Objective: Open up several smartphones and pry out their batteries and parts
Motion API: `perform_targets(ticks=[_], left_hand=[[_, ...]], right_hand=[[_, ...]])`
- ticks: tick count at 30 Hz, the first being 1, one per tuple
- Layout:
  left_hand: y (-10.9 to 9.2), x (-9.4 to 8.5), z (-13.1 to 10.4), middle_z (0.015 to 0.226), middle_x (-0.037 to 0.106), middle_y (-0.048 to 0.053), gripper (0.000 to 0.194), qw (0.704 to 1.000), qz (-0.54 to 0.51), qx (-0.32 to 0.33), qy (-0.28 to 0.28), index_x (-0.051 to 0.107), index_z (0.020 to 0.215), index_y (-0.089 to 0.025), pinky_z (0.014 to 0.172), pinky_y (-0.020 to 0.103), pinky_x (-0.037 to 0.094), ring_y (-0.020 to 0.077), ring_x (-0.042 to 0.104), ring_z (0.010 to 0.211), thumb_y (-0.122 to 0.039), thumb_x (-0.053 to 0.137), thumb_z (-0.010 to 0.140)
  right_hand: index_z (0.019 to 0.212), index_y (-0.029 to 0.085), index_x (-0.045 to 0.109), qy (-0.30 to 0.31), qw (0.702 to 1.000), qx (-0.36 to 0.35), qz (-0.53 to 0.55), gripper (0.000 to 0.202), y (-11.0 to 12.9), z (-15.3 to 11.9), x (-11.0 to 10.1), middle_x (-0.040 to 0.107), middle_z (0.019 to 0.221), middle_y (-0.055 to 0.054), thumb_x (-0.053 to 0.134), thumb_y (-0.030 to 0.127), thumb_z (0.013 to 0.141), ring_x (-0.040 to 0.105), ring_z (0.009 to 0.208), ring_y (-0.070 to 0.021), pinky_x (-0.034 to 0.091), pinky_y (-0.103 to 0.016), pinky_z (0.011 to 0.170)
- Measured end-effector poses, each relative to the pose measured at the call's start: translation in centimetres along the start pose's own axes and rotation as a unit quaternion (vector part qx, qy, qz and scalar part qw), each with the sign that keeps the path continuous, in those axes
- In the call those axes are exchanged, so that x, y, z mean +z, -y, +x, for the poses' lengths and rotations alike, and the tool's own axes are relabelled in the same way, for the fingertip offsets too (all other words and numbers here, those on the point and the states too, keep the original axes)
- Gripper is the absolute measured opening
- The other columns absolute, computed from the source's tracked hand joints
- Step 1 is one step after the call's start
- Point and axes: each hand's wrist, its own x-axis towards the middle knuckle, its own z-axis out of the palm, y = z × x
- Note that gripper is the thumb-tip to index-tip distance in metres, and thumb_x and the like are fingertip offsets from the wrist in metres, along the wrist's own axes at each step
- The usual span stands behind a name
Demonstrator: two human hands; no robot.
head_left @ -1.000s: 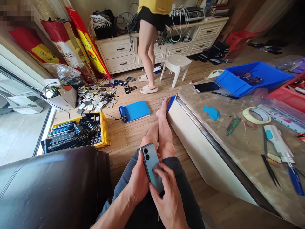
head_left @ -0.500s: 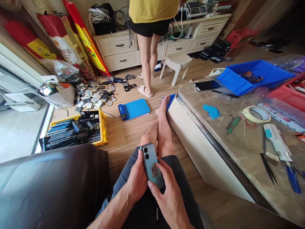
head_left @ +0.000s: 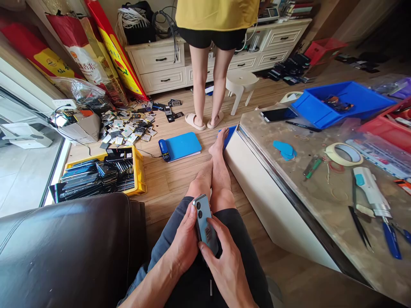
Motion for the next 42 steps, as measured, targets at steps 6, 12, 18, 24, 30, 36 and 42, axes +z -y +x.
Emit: perform_targets(ticks=[6,12,18,24,30,36,42], left_hand=[[-0.2,0.1,-0.2,0.123,0.074,0.014,0.064,1.0,0.006,0.002,0.016,0.072,0.126,-0.015,0.11,0.039,0.048,0.0291,0.068,0.118,-0.061,0.079,0.083],[0.0,-0.1,-0.2,0.121,0.075,0.013,0.06,1.0,0.003,-0.013,0.017,0.072,0.127,-0.015,0.111,0.042,0.049,0.029,0.069,0.115,-0.061,0.073,0.088],[0.3,0.1,-0.5,0.118,0.077,0.014,0.057,0.999,-0.012,-0.044,0.014,0.076,0.12,-0.013,0.112,0.04,0.049,0.029,0.068,0.119,-0.062,0.067,0.092],[-0.3,0.8,-1.3,0.136,0.071,0.01,0.06,0.987,0.136,0.074,-0.03,0.071,0.133,-0.02,0.117,0.038,0.044,0.0284,0.06,0.134,-0.064,0.065,0.093],[-1.2,1.1,-1.8,0.127,0.074,0.01,0.054,0.958,0.244,0.151,-0.026,0.073,0.125,-0.019,0.104,0.035,0.05,0.0272,0.065,0.119,-0.063,0.058,0.097],[-1.1,1.7,-3.4,0.088,0.068,0.004,0.046,0.962,0.255,0.094,-0.007,0.071,0.098,-0.019,0.072,0.025,0.049,0.0179,0.055,0.079,-0.063,0.062,0.094],[-1.0,2.2,-4.3,0.085,0.058,0.002,0.045,0.967,0.245,0.063,0.016,0.066,0.089,-0.018,0.07,0.023,0.046,0.0158,0.047,0.078,-0.063,0.062,0.094]], right_hand=[[0.143,0.026,0.061,0.017,0.999,-0.021,-0.021,0.053,0.2,0.2,-0.2,0.065,0.145,-0.008,0.064,0.023,0.091,0.064,0.133,-0.0276,0.055,-0.045,0.112],[0.147,0.028,0.06,0.018,0.998,-0.032,-0.055,0.055,0.5,0.3,-0.1,0.063,0.148,-0.008,0.065,0.023,0.092,0.062,0.134,-0.0296,0.055,-0.048,0.112],[0.152,0.031,0.055,0.01,0.994,-0.048,-0.102,0.062,0.5,0.0,0.0,0.062,0.148,-0.009,0.067,0.023,0.092,0.063,0.133,-0.0317,0.057,-0.05,0.109],[0.15,0.03,0.058,-0.006,0.99,-0.067,-0.128,0.06,-0.1,-1.0,0.5,0.06,0.148,-0.011,0.068,0.022,0.091,0.063,0.132,-0.0331,0.059,-0.05,0.106],[0.128,0.027,0.071,-0.037,0.997,-0.039,-0.048,0.032,0.3,0.8,-1.5,0.072,0.126,-0.01,0.063,0.034,0.098,0.072,0.114,-0.026,0.061,-0.039,0.099],[0.113,0.021,0.073,-0.004,0.997,0.052,0.06,0.036,2.0,4.1,-4.7,0.078,0.098,-0.008,0.058,0.052,0.099,0.074,0.085,-0.0226,0.06,-0.03,0.076],[0.081,0.022,0.069,0.031,0.996,0.039,0.076,0.043,4.2,4.7,-5.5,0.069,0.07,-0.001,0.054,0.058,0.099,0.062,0.064,-0.017,0.047,-0.025,0.059]])
